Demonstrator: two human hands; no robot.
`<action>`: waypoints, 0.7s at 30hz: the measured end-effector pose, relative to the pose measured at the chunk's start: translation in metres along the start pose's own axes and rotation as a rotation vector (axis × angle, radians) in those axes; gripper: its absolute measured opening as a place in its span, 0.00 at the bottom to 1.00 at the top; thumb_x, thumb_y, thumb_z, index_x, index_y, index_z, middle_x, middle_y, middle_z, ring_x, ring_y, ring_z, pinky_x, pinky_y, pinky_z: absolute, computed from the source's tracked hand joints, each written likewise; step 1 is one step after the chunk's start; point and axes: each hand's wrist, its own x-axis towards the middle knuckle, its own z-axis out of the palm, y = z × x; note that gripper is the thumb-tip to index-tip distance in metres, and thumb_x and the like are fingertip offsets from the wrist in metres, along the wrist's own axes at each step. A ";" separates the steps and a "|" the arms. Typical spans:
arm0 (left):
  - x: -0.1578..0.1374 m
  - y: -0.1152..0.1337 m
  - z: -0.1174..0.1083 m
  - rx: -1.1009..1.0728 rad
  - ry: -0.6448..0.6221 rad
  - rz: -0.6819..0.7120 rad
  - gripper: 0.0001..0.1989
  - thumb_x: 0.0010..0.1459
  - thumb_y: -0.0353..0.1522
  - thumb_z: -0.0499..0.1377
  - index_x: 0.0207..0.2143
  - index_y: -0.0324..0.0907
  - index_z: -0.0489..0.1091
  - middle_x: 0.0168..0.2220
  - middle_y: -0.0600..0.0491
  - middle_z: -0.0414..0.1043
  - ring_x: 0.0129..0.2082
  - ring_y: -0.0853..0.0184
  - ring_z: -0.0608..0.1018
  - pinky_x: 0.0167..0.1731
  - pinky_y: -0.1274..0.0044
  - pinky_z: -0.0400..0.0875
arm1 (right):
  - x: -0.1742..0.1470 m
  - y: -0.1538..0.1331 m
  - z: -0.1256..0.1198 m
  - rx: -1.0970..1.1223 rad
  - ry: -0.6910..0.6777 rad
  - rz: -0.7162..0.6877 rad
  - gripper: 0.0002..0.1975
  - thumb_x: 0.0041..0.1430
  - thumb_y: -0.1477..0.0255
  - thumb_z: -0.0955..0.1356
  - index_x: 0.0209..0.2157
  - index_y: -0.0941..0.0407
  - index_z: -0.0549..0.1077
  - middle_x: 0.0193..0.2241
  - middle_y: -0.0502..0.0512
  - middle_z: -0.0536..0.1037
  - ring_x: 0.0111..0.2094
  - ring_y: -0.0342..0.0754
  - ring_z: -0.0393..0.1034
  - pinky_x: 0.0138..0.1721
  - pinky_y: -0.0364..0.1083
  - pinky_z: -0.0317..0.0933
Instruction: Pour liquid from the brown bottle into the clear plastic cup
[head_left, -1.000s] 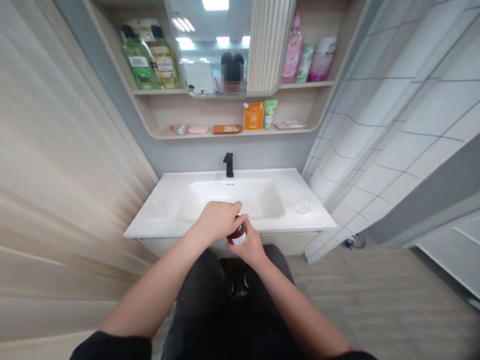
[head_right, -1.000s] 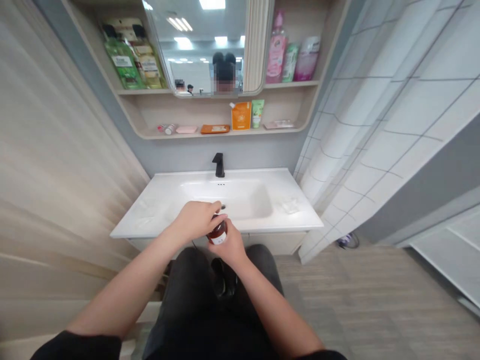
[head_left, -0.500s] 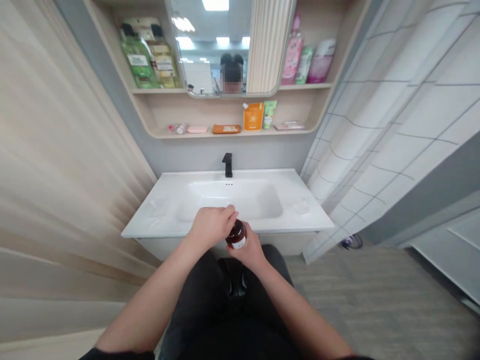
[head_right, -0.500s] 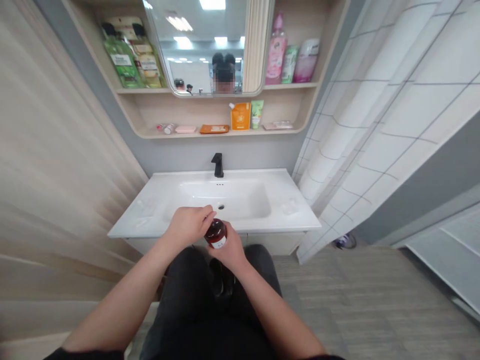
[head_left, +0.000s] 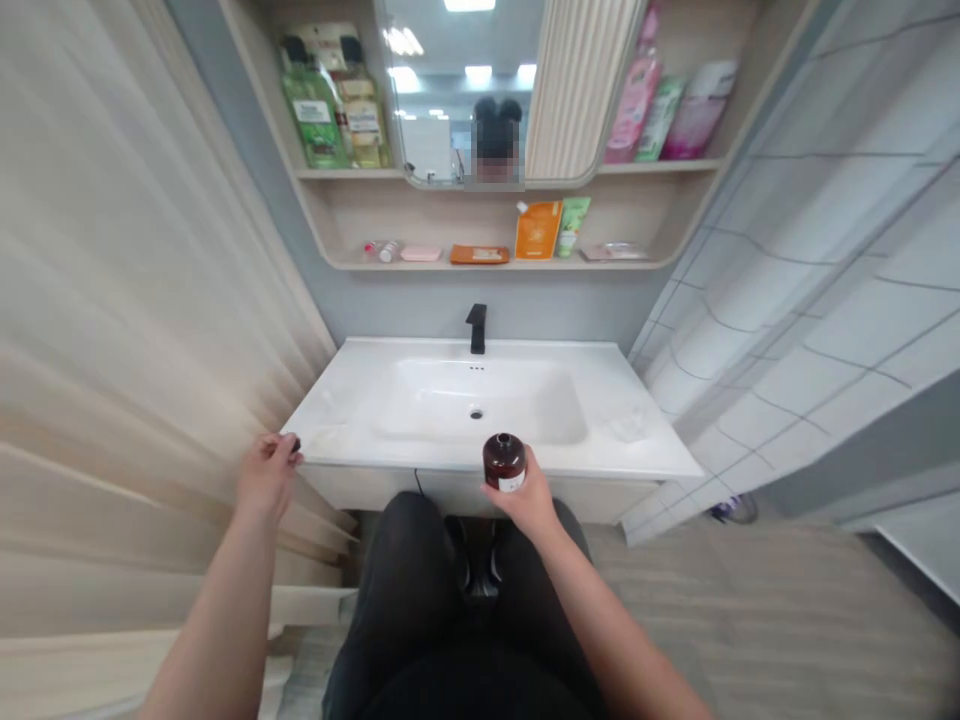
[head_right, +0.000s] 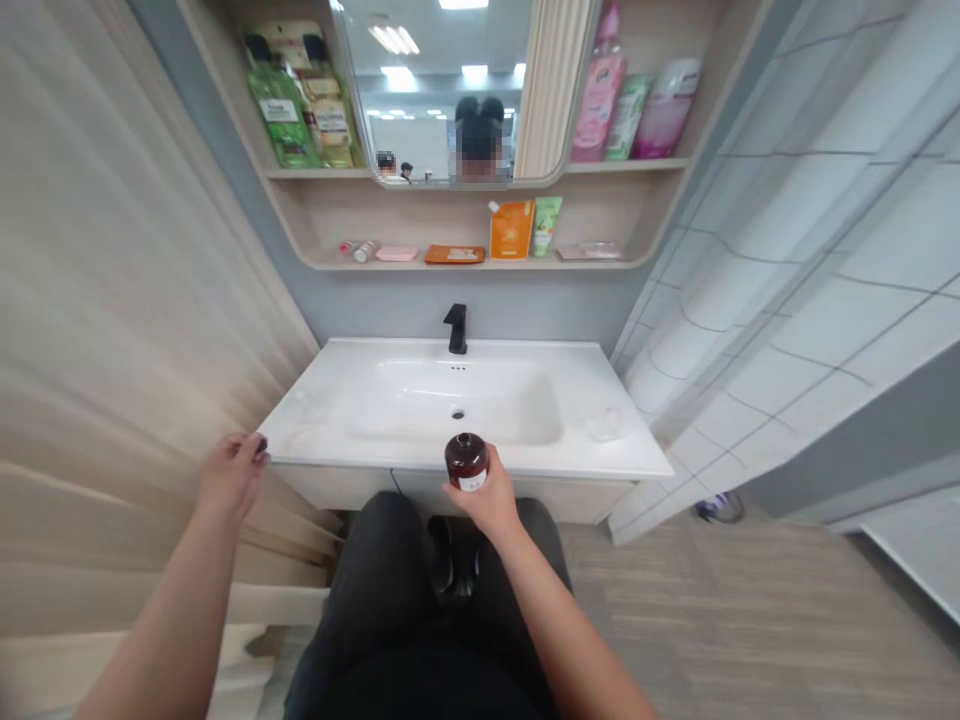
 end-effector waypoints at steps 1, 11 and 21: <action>0.013 -0.004 -0.005 0.058 0.046 -0.001 0.27 0.48 0.50 0.74 0.32 0.44 0.63 0.29 0.59 0.69 0.27 0.70 0.74 0.30 0.78 0.72 | 0.001 0.000 0.001 -0.001 -0.003 0.001 0.40 0.44 0.62 0.82 0.59 0.54 0.73 0.50 0.60 0.85 0.50 0.62 0.82 0.55 0.57 0.75; 0.083 -0.041 -0.011 1.069 0.041 0.015 0.20 0.55 0.49 0.70 0.35 0.42 0.76 0.28 0.50 0.76 0.35 0.54 0.80 0.39 0.68 0.73 | -0.006 -0.007 -0.006 0.013 -0.035 -0.010 0.39 0.44 0.62 0.83 0.57 0.53 0.74 0.51 0.61 0.85 0.52 0.63 0.82 0.55 0.57 0.75; -0.004 -0.014 0.030 1.009 0.023 0.381 0.20 0.72 0.46 0.55 0.50 0.42 0.78 0.42 0.44 0.81 0.39 0.55 0.80 0.42 0.68 0.73 | -0.006 -0.007 -0.004 0.005 -0.016 -0.027 0.38 0.44 0.63 0.83 0.57 0.52 0.73 0.50 0.60 0.85 0.51 0.63 0.82 0.55 0.58 0.75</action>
